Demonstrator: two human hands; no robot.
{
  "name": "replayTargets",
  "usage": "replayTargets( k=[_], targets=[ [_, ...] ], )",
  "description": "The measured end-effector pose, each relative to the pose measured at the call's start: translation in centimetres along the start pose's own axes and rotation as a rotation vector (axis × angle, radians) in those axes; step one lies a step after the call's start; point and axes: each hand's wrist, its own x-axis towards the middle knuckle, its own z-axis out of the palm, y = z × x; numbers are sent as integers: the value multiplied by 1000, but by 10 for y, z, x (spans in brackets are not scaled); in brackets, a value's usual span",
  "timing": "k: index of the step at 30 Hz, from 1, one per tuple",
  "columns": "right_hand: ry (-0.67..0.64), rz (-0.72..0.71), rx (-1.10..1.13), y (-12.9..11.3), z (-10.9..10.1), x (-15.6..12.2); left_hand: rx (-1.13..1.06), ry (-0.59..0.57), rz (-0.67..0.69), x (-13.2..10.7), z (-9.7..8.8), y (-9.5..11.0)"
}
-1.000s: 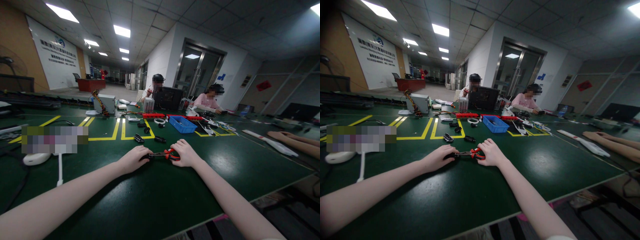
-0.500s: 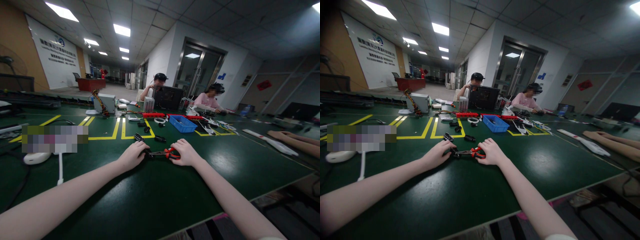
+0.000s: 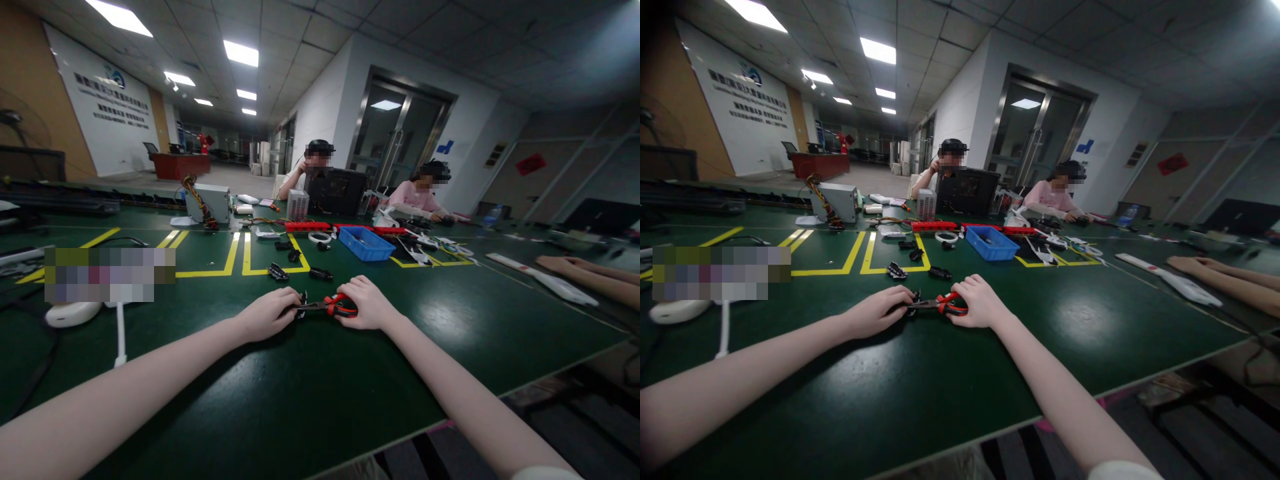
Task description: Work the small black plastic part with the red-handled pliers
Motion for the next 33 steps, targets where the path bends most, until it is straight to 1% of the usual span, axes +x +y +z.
replayTargets(
  k=[7, 20, 27, 30, 33],
  targets=[
    [77, -12, -50, 2, 0, -2, 54, -25, 20, 0, -1, 0],
    [53, -53, -28, 3, -2, -2, 61, 46, 9, -3, 2, 0],
    [36, -39, -38, 2, -1, -2, -76, -9, -7, -3, 2, -6],
    [28, -46, -43, 2, -2, -3, -139, 0, 5, -1, 2, -8],
    [35, -53, -46, 2, -3, -2, -140, 40, 13, 0, 3, -10]
  ],
)
